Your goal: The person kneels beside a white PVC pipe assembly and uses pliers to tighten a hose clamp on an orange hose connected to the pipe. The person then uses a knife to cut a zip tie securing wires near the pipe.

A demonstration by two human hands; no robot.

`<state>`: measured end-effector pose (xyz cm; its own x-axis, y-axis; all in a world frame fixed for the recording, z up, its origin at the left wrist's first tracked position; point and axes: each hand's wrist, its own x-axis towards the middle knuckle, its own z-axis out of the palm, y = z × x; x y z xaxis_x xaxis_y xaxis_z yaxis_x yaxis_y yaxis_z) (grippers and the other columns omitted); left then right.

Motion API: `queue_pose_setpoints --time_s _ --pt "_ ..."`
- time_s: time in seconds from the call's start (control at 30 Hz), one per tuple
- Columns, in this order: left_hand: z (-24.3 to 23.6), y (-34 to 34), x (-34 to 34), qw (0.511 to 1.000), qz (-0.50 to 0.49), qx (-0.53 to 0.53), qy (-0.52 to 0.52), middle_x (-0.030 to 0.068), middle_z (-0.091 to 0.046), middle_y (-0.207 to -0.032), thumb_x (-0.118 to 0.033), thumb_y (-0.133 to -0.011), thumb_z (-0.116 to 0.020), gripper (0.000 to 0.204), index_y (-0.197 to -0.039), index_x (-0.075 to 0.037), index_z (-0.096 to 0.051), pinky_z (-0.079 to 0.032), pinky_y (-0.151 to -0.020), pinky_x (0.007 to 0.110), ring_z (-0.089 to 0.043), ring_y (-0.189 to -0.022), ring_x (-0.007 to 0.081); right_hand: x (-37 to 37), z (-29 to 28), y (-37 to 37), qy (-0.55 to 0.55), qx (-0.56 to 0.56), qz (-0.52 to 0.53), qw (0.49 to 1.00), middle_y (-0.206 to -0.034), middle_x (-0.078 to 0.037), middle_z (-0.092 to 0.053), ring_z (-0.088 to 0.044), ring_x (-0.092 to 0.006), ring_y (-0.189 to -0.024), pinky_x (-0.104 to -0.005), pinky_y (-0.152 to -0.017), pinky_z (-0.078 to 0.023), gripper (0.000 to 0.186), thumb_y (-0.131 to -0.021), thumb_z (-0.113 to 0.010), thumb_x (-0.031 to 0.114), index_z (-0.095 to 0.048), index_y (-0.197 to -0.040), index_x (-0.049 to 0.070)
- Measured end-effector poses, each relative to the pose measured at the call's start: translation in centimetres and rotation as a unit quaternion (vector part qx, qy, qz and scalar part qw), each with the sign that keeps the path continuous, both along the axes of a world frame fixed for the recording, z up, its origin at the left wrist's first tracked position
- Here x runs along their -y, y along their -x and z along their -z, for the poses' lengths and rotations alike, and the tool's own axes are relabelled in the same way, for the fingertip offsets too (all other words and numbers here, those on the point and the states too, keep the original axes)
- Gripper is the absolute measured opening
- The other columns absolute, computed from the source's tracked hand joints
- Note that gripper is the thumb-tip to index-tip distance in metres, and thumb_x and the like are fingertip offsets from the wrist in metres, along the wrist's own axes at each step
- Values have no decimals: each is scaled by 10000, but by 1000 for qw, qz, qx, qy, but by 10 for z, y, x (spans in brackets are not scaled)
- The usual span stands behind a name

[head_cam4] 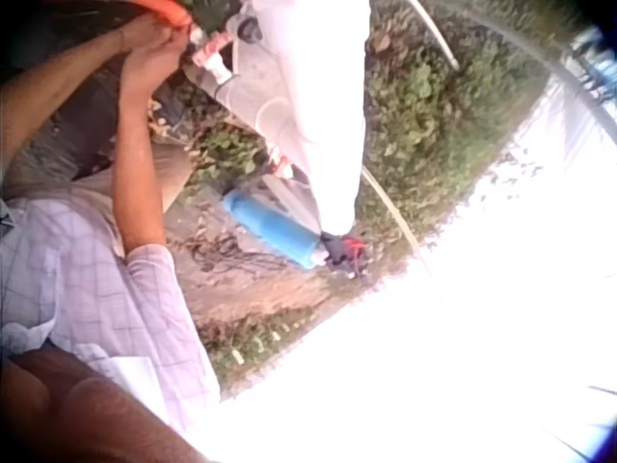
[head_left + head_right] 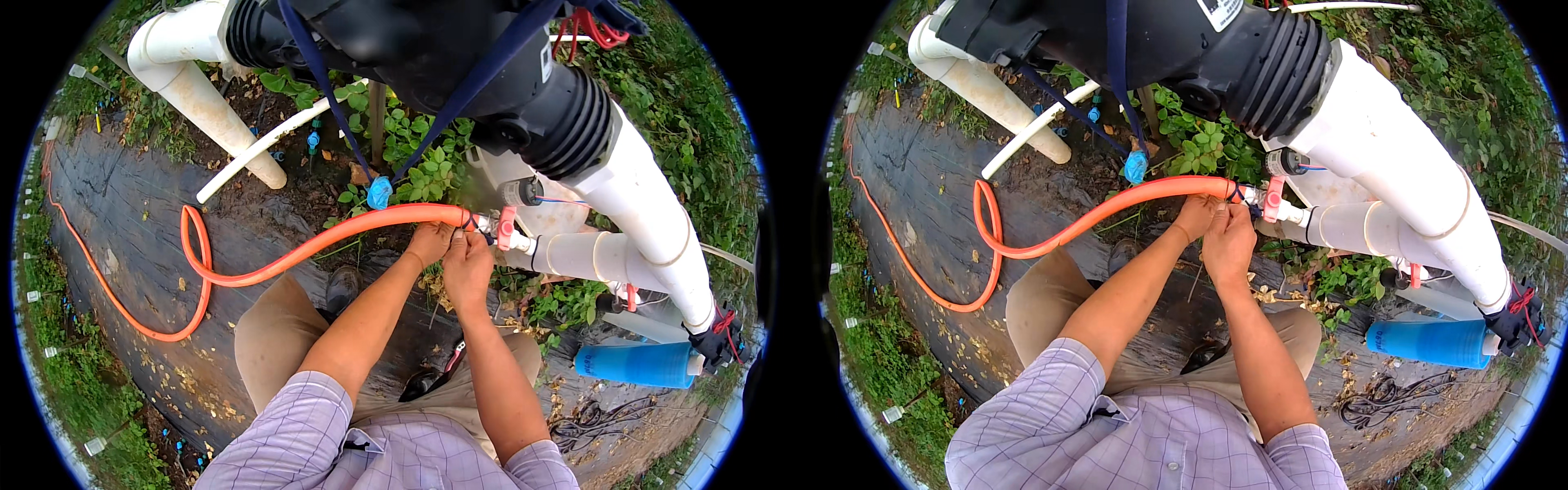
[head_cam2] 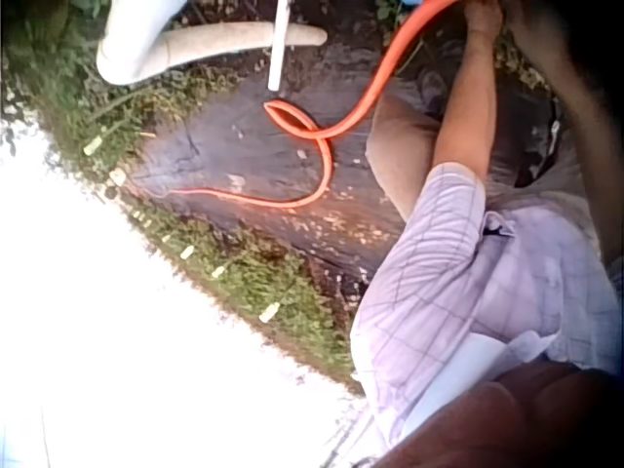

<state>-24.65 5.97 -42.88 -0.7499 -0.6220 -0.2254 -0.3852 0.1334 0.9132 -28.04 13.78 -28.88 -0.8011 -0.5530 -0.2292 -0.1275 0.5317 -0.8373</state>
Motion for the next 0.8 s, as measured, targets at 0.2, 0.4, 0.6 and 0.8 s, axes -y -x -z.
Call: queue_pose_setpoints --time_s 0.2,0.4,0.6,0.8 --pt "-12 5 -10 973 -61 -95 -202 29 -622 -960 -163 -1007 -484 145 -1071 -68 -573 -481 -801 300 -567 -858 119 -5 9 -4 47 -65 -1 997 -657 -87 -566 -523 -151 -617 -335 -582 -435 289 -992 -509 207 -578 -857 -38" --pt "-34 -4 -10 964 -74 -91 -238 23 -614 -953 -203 -1022 -465 191 -1066 -55 -579 -478 -792 297 -560 -853 110 -10 20 -8 48 -80 -7 996 -679 -122 -586 -544 -197 -612 -350 -603 -450 290 -996 -501 230 -582 -901 -32" --pt "-61 -23 -11 955 -58 -73 -281 28 -631 -941 -254 -1020 -475 255 -1108 -45 -593 -478 -761 285 -567 -826 107 -18 20 -14 29 -58 -23 998 -860 -254 -646 -638 -436 -811 -462 -696 -496 285 -997 -480 260 -588 -1085 11" --pt "-64 -39 -13 984 -75 -45 -154 53 -650 -910 -251 -998 -497 265 -1081 -21 -600 -488 -719 312 -592 -783 141 -28 34 -18 54 -35 -58 996 -839 -245 -635 -618 -449 -784 -487 -660 -480 234 -994 -477 218 -578 -1089 30"
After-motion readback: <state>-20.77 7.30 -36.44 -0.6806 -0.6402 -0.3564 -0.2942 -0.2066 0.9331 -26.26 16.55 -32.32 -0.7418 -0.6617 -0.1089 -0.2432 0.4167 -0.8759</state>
